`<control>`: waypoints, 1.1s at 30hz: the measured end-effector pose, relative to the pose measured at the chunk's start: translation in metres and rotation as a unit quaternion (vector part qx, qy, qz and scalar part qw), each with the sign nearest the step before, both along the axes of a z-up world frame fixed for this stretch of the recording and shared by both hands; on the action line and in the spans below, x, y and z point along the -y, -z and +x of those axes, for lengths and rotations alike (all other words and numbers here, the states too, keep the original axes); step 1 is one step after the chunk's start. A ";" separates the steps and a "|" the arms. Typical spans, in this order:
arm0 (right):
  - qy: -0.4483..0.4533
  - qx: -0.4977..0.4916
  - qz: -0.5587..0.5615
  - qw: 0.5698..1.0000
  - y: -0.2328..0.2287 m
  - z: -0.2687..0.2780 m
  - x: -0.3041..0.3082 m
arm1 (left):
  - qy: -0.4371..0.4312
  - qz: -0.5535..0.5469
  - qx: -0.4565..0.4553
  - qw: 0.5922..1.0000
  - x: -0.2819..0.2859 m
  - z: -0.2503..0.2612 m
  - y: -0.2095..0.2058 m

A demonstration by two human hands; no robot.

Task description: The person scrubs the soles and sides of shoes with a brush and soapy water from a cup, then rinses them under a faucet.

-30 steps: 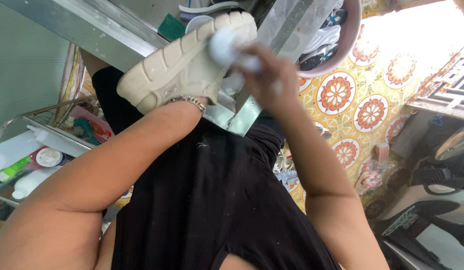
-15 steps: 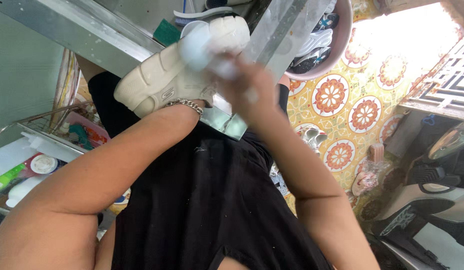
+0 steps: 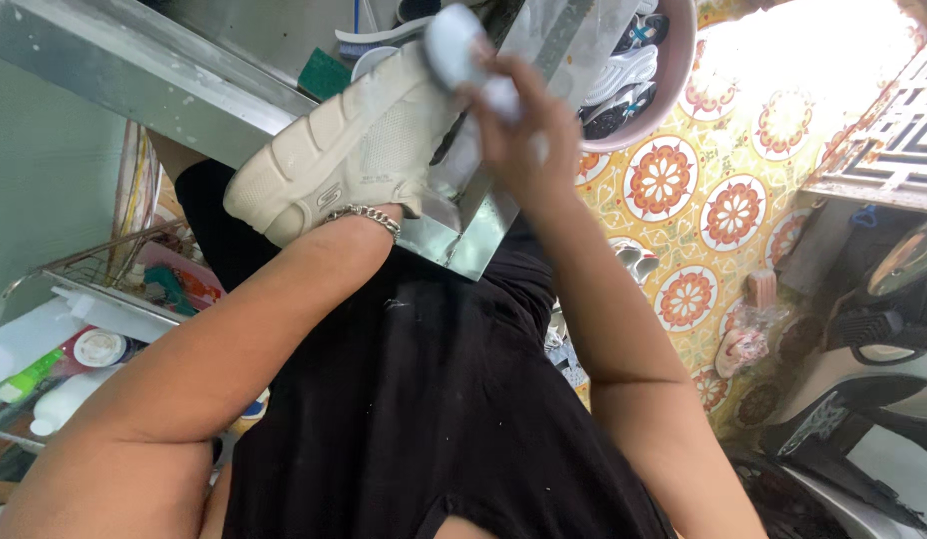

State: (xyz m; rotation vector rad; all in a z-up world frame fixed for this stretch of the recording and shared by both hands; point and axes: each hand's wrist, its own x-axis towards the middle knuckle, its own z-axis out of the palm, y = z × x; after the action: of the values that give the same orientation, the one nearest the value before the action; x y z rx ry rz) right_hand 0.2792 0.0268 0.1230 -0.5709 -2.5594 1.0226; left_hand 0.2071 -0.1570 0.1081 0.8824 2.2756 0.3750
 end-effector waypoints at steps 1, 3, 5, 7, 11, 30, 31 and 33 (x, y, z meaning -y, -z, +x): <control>0.027 -0.042 0.021 0.999 0.002 -0.005 -0.010 | -0.001 0.001 -0.001 1.000 -0.001 -0.001 0.000; 0.023 -0.002 -0.059 0.998 0.005 0.005 0.009 | -0.002 -0.004 0.001 1.000 0.002 0.004 -0.002; -0.013 0.014 -0.072 0.997 0.005 0.014 0.027 | 0.001 -0.008 -0.001 1.000 0.001 0.004 -0.004; -0.081 0.009 -0.022 0.996 0.005 0.021 0.038 | -0.006 -0.006 -0.005 1.000 -0.004 -0.002 -0.003; 0.052 0.064 0.024 0.996 0.014 -0.001 -0.015 | -0.037 0.022 -0.012 0.999 -0.018 -0.009 0.005; 0.078 0.035 -0.046 0.995 0.016 0.015 -0.004 | -0.077 0.041 -0.032 0.996 -0.038 -0.021 0.013; 0.101 0.017 -0.028 0.994 0.016 0.012 -0.013 | -0.080 0.044 -0.035 0.995 -0.040 -0.022 0.013; 0.041 -0.039 -0.074 0.996 0.016 0.018 0.011 | -0.091 0.047 -0.039 0.994 -0.041 -0.025 0.012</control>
State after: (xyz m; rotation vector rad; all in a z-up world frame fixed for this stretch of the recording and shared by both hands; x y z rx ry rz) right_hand 0.2967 0.0159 0.1065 -0.6545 -2.3862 1.1898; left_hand 0.1820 -0.1163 0.0966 0.7498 2.4360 0.5408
